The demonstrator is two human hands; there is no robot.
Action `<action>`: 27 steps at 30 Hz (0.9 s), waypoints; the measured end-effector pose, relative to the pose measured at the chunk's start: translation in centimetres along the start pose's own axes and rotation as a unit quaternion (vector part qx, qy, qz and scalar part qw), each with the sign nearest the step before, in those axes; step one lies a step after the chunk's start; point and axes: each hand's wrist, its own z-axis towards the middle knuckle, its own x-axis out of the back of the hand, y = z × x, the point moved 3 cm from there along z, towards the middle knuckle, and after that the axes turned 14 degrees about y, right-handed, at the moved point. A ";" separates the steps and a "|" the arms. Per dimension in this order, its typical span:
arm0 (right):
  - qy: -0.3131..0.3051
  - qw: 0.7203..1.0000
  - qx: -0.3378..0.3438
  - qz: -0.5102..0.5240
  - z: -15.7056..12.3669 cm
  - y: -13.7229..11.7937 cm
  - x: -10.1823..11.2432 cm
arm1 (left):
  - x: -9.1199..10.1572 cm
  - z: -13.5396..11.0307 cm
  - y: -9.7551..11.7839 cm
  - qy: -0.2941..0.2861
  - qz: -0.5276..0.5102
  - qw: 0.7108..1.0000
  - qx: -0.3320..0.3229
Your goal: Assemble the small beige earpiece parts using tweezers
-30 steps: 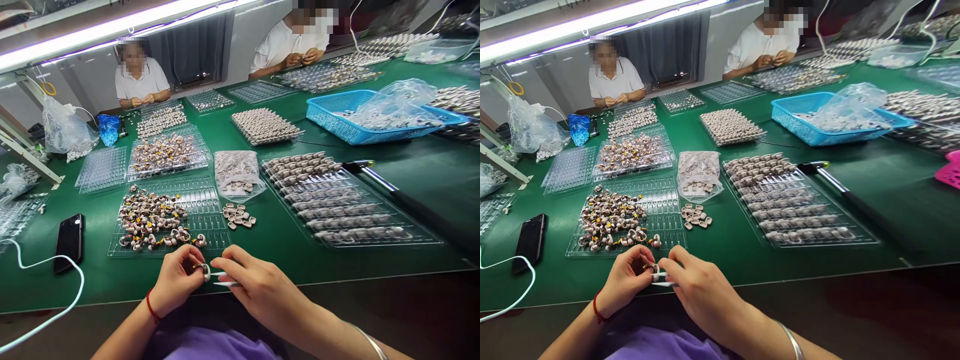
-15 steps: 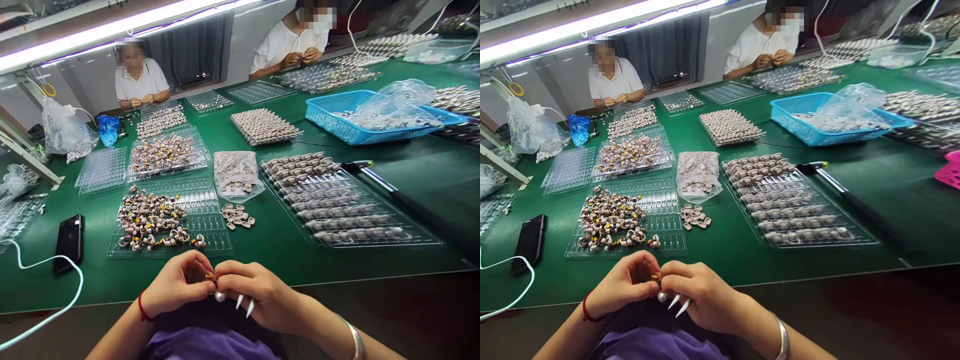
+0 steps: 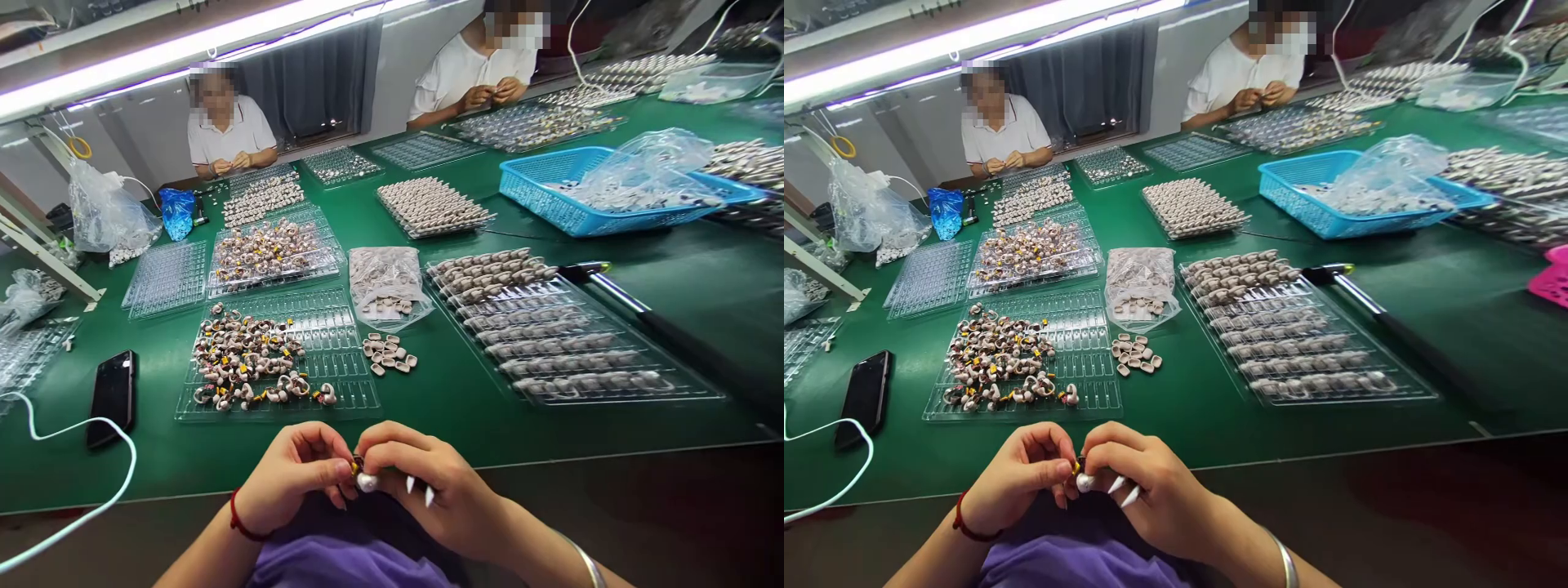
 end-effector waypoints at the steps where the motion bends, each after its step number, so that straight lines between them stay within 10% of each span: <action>1: 0.009 1.000 0.003 -0.001 0.0 -0.1 0.0 | -0.1 -0.1 -0.1 0.007 -0.005 1.000 -0.008; 27: 0.033 0.999 0.009 0.033 -0.4 -0.5 -0.4 | -1.1 -1.1 0.6 0.028 0.078 0.987 -0.136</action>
